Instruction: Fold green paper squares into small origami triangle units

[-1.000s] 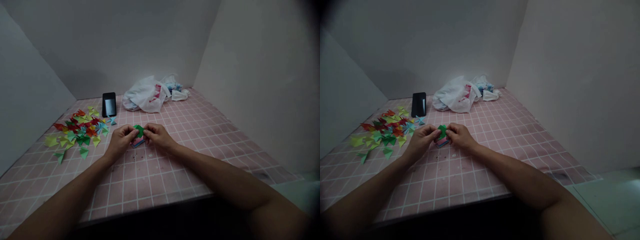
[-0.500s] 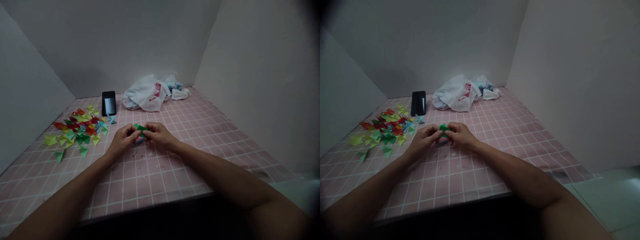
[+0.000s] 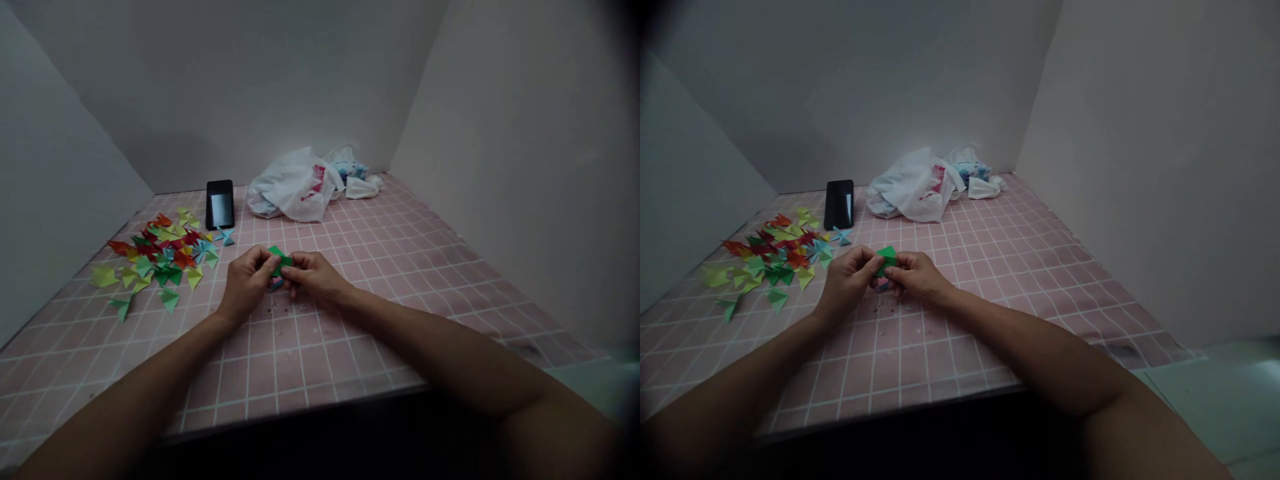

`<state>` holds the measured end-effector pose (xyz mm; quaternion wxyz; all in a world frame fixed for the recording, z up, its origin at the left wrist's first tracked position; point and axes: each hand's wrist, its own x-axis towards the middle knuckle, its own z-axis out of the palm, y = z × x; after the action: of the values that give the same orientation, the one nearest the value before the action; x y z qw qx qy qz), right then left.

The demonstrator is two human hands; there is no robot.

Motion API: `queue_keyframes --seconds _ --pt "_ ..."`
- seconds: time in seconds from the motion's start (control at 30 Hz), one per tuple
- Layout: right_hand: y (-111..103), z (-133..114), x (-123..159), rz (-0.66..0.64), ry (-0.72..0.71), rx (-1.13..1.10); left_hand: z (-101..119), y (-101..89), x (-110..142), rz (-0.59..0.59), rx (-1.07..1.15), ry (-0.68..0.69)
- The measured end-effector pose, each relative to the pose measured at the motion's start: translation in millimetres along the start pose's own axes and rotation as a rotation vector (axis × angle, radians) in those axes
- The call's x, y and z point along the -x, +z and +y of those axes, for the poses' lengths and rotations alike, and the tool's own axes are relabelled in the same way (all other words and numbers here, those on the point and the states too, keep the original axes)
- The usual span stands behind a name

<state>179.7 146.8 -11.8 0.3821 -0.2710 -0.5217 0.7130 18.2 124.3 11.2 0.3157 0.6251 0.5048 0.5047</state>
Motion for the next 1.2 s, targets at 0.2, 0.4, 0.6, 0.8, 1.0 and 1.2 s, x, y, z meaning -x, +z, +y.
queue_keyframes --seconds 0.2,0.4,0.6,0.8,1.0,1.2 --pt "1 3 1 0.009 0.029 0.053 -4 2.7 3 0.017 0.038 -0.010" --pt "-1 7 -1 0.060 -0.037 0.181 -10 1.5 -2 -0.086 0.122 -0.053" --pt "0 6 2 0.041 -0.084 0.326 -8 -0.9 -1 -0.060 -0.073 0.060" --pt "-3 -4 4 0.114 -0.155 0.476 -12 -1.9 -5 -0.146 -0.206 0.106" --pt "-5 -6 4 0.098 -0.138 0.461 -9 -1.3 -2 -0.122 -0.256 0.149" --pt "-4 -4 5 0.108 -0.166 0.496 -11 0.3 -4 -0.091 -0.158 0.097"
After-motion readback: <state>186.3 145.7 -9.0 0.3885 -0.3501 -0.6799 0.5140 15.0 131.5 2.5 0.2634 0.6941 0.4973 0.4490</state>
